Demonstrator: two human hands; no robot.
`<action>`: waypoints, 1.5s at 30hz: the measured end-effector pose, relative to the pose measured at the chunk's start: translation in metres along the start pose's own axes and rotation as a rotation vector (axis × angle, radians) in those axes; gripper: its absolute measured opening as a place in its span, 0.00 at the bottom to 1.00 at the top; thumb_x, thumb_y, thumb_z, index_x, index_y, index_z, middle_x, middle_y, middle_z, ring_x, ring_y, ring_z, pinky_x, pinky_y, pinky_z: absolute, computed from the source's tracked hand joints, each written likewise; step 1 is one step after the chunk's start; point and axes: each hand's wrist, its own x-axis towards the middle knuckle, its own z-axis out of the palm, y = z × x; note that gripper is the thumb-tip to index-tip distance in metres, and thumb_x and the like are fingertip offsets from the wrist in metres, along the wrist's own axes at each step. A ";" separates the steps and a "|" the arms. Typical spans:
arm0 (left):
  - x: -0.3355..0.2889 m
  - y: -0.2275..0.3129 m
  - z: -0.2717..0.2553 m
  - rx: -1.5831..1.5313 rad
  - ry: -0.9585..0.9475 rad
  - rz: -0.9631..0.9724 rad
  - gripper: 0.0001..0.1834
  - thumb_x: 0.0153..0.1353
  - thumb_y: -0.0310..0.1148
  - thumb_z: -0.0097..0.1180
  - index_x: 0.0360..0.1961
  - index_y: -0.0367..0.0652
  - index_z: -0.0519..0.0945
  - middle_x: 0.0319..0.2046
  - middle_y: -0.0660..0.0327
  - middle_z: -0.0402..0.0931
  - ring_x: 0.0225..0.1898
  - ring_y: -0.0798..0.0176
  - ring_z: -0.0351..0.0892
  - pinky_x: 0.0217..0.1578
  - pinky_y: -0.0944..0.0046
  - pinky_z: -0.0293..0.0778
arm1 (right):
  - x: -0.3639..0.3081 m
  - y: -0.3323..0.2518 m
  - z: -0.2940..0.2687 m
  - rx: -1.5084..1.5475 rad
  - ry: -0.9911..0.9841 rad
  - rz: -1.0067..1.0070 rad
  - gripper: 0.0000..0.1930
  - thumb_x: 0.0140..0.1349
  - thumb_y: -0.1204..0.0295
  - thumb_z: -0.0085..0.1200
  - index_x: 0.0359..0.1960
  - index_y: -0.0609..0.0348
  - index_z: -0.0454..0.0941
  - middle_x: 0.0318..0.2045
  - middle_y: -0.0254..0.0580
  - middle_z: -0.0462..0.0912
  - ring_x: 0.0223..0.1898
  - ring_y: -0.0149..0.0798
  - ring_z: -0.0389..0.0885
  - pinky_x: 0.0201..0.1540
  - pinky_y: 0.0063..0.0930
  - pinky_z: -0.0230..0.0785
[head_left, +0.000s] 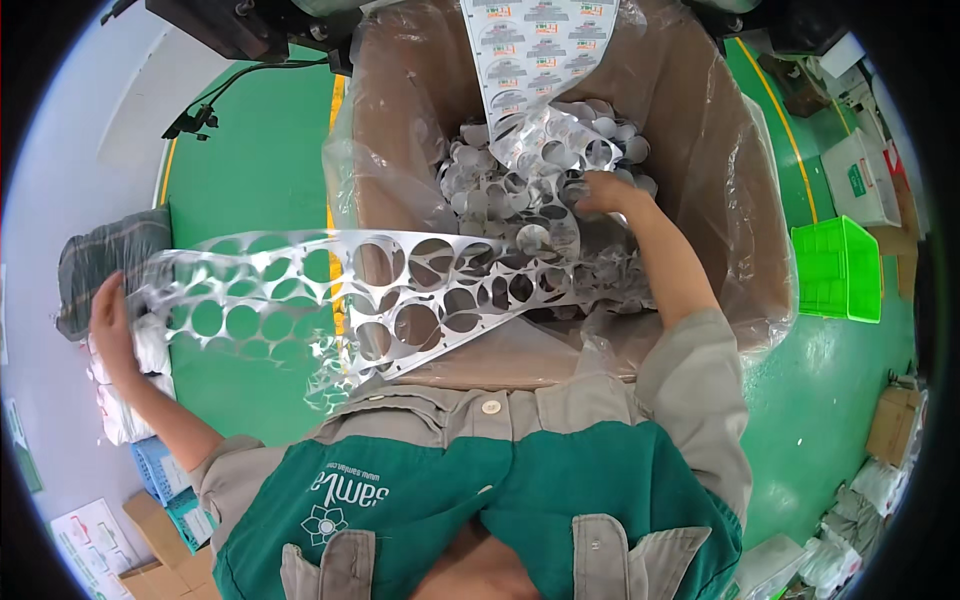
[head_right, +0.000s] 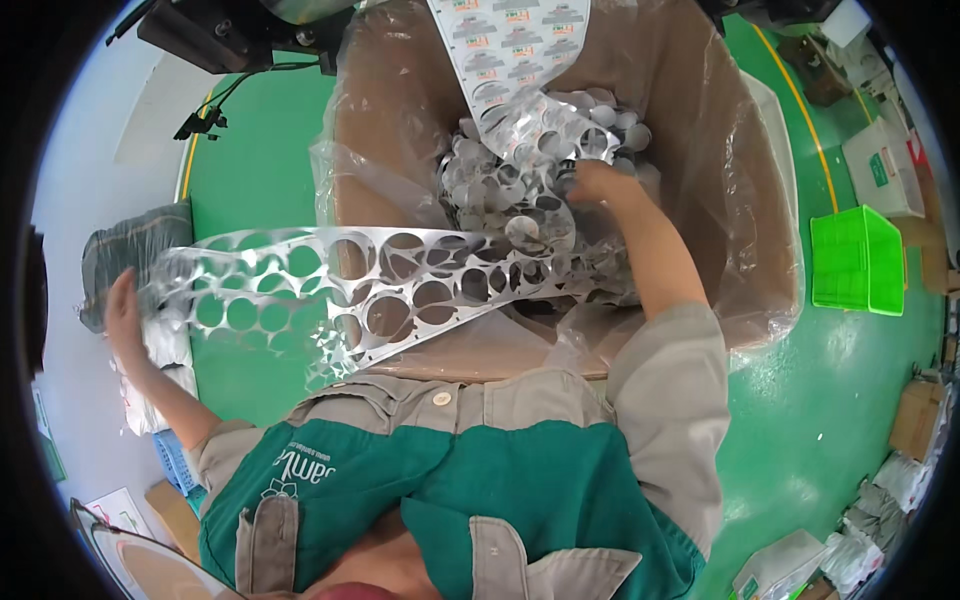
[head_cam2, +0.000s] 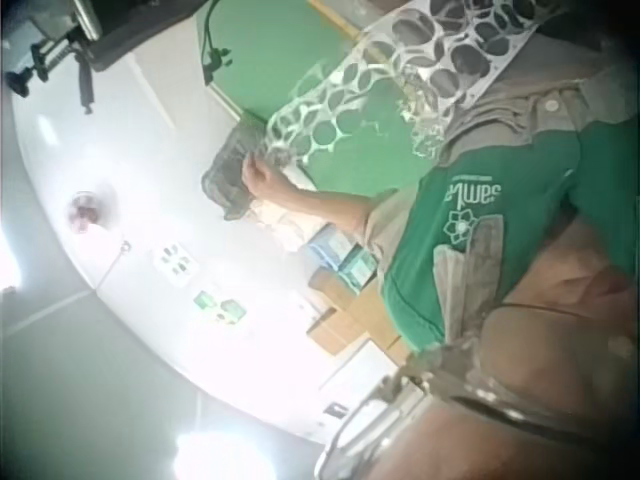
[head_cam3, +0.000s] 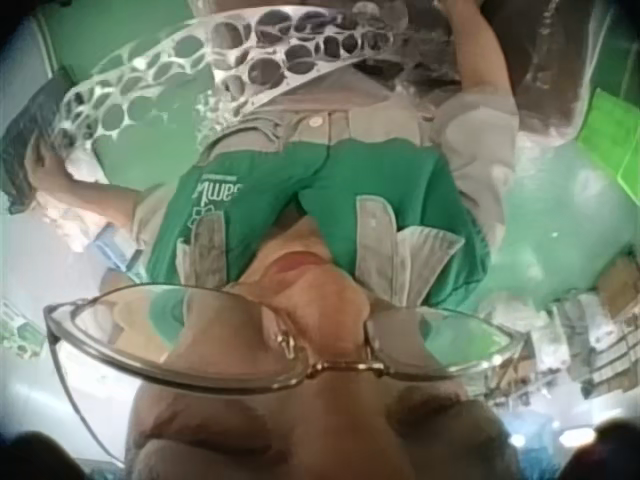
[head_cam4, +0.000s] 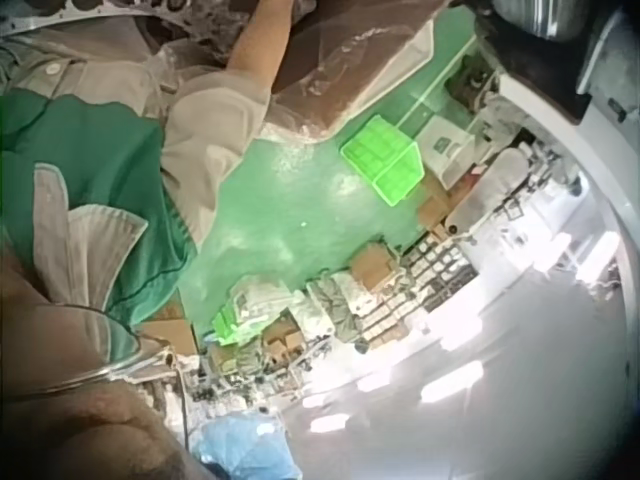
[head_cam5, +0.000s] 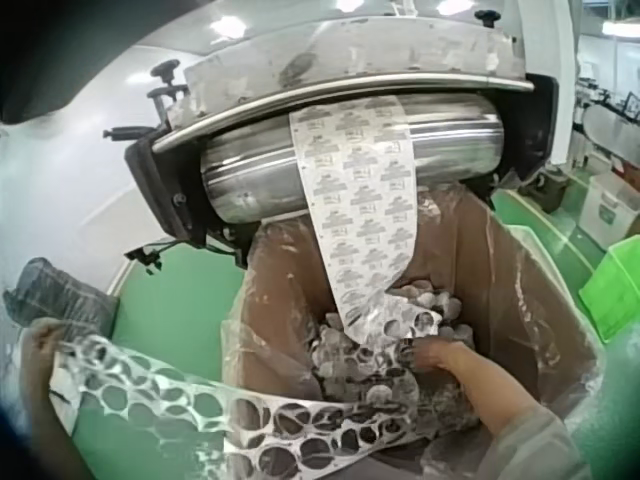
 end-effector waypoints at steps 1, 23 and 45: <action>0.001 0.013 0.011 0.072 0.034 0.139 0.14 0.59 0.30 0.48 0.46 0.38 0.75 0.46 0.57 0.73 0.47 0.62 0.71 0.49 0.65 0.65 | 0.002 -0.008 -0.003 -0.047 -0.021 -0.004 0.30 0.39 0.57 0.61 0.43 0.65 0.72 0.40 0.56 0.76 0.44 0.51 0.75 0.46 0.38 0.66; 0.017 0.254 0.148 -1.399 -0.726 -0.255 0.15 0.60 0.32 0.49 0.47 0.40 0.69 0.21 0.68 0.65 0.19 0.78 0.61 0.21 0.78 0.63 | -0.017 -0.077 -0.048 0.724 0.030 -0.240 0.32 0.54 0.53 0.53 0.54 0.65 0.63 0.47 0.47 0.73 0.48 0.42 0.72 0.51 0.33 0.64; 0.042 0.149 0.073 -1.625 -0.245 -0.198 0.23 0.59 0.30 0.49 0.55 0.37 0.63 0.38 0.61 0.69 0.35 0.68 0.70 0.39 0.71 0.70 | -0.001 -0.006 0.029 0.058 0.142 0.207 0.33 0.41 0.55 0.62 0.48 0.64 0.69 0.46 0.55 0.74 0.47 0.49 0.73 0.48 0.37 0.65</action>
